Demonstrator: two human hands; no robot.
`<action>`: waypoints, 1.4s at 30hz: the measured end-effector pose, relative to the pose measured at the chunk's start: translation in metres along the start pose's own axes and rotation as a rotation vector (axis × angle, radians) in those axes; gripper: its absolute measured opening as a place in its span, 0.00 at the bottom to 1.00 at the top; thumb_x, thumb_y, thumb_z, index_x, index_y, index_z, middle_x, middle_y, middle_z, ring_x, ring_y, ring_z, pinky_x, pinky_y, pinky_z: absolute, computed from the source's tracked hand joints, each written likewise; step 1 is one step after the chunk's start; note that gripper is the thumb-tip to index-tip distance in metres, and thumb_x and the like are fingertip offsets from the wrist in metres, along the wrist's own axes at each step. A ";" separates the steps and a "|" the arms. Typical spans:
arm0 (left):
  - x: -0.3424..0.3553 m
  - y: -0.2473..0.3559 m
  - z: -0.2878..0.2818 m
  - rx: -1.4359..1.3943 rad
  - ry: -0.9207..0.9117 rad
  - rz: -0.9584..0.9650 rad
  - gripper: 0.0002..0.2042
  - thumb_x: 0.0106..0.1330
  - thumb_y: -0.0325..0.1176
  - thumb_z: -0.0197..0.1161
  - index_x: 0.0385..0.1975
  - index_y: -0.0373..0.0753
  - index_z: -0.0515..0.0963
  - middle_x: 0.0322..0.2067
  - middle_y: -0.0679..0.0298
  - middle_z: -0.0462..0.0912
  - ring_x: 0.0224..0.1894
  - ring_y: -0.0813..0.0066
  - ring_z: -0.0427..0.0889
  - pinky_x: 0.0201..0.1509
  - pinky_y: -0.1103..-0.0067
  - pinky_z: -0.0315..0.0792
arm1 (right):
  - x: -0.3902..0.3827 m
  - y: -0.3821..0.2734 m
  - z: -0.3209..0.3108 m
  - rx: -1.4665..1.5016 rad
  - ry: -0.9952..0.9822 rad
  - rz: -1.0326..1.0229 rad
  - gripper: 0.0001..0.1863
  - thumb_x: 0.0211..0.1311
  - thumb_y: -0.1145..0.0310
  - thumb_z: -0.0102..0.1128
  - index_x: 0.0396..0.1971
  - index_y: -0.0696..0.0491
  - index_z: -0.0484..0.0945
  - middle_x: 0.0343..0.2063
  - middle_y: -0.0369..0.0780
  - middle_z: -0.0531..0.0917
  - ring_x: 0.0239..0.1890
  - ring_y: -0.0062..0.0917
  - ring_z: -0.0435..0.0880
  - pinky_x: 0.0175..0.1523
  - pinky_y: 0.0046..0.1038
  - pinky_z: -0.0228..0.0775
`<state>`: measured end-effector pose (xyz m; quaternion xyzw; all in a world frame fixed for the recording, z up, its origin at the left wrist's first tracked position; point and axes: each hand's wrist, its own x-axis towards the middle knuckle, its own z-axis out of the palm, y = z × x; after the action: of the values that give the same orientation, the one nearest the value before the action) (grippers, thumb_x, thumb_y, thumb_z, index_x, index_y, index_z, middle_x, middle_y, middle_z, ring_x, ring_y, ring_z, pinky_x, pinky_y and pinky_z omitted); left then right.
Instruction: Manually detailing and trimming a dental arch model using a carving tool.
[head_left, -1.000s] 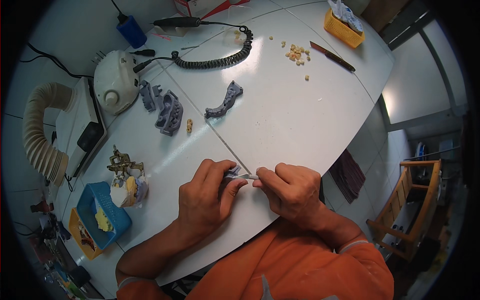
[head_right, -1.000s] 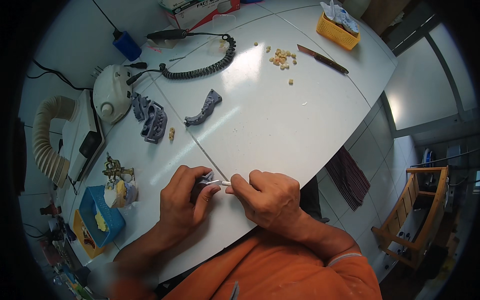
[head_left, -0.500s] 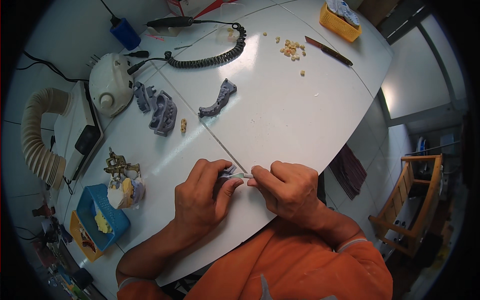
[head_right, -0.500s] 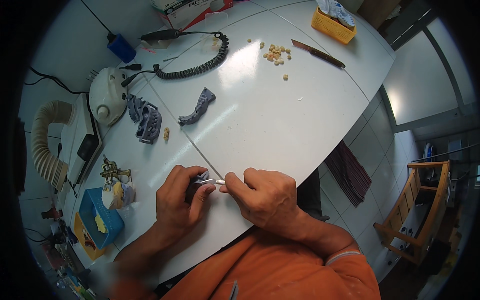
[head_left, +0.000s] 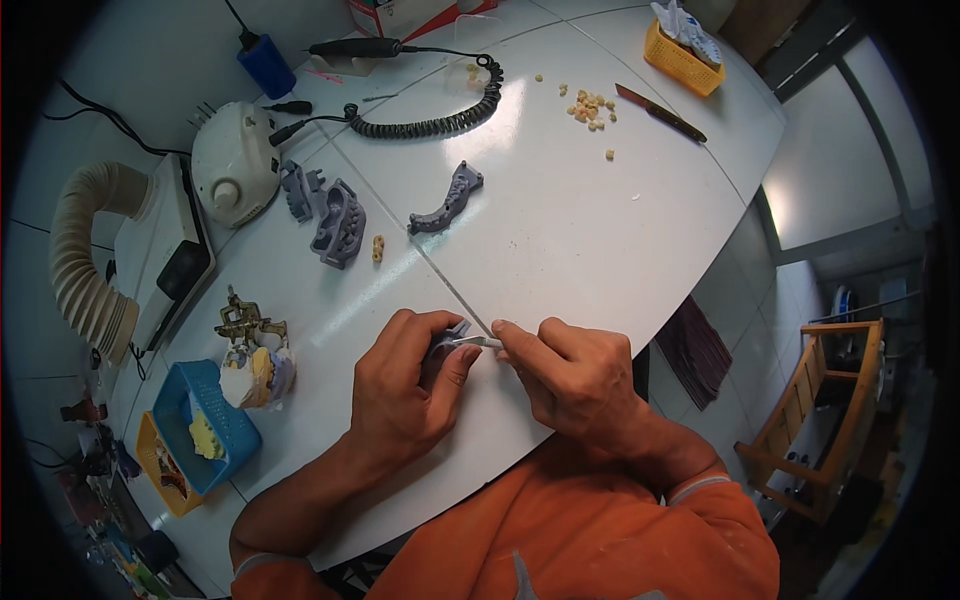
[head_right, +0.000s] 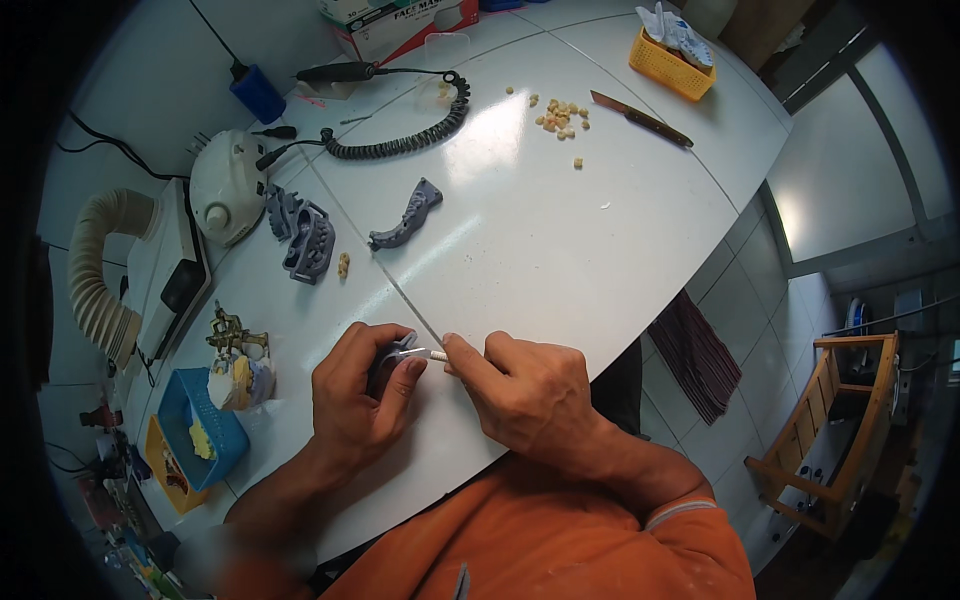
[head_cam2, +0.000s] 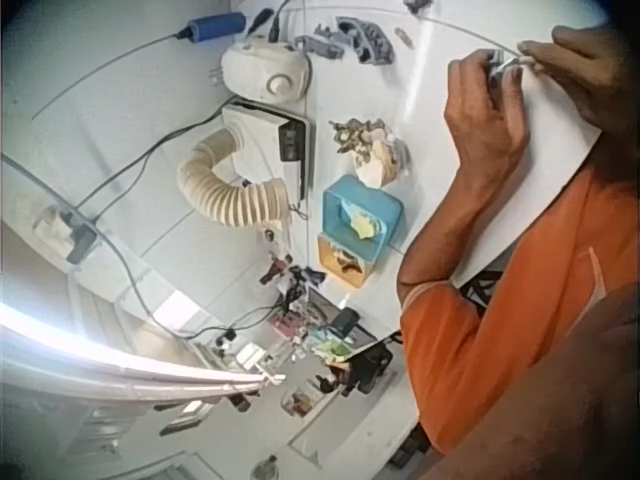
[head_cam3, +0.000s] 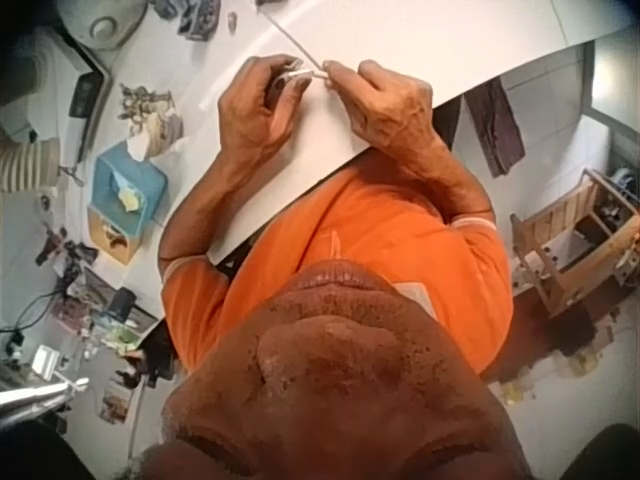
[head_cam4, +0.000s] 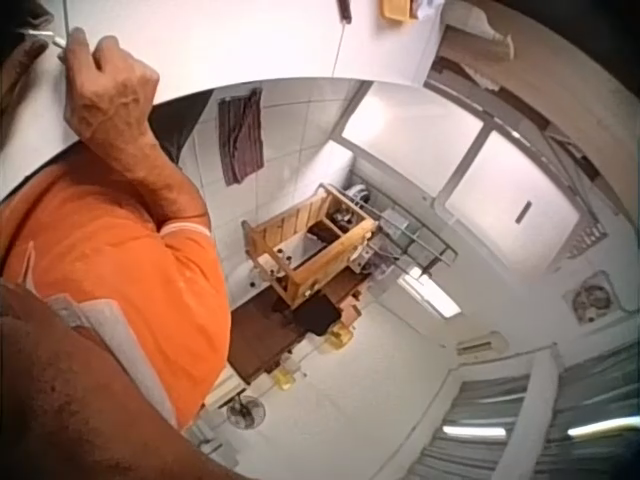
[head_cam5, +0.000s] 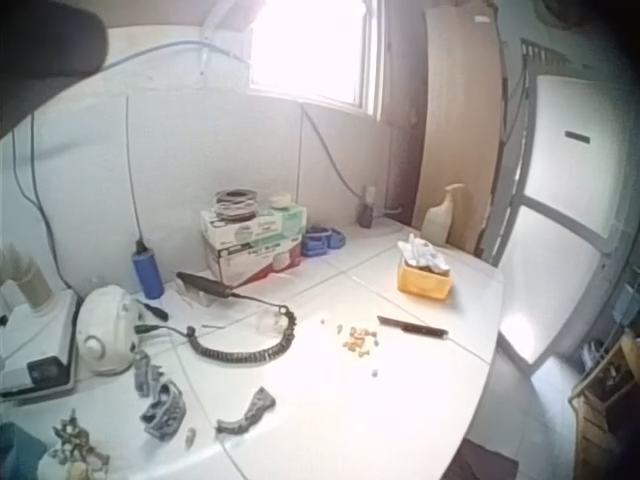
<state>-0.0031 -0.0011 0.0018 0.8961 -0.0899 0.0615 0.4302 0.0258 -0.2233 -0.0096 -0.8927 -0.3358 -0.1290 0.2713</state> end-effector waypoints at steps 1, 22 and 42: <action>0.000 0.001 0.000 -0.005 -0.006 -0.022 0.12 0.71 0.28 0.75 0.49 0.32 0.82 0.36 0.55 0.83 0.33 0.60 0.88 0.35 0.71 0.80 | 0.000 0.001 0.000 0.001 -0.003 -0.003 0.14 0.70 0.66 0.74 0.52 0.52 0.90 0.21 0.33 0.72 0.15 0.22 0.73 0.20 0.29 0.62; -0.001 -0.002 0.004 -0.030 0.013 0.005 0.12 0.71 0.29 0.76 0.49 0.33 0.84 0.33 0.57 0.83 0.30 0.66 0.84 0.35 0.74 0.76 | -0.002 0.004 -0.001 0.018 0.003 -0.008 0.16 0.64 0.67 0.77 0.51 0.51 0.91 0.19 0.32 0.69 0.15 0.22 0.70 0.20 0.29 0.60; -0.001 -0.003 0.004 -0.036 0.018 0.039 0.11 0.69 0.27 0.76 0.48 0.34 0.85 0.32 0.58 0.83 0.28 0.67 0.84 0.33 0.74 0.76 | -0.002 0.004 -0.001 0.029 0.007 -0.021 0.16 0.64 0.66 0.77 0.50 0.52 0.91 0.19 0.32 0.70 0.15 0.21 0.70 0.20 0.29 0.60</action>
<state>-0.0033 -0.0022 -0.0029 0.8858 -0.1043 0.0763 0.4457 0.0269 -0.2276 -0.0107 -0.8847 -0.3459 -0.1303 0.2840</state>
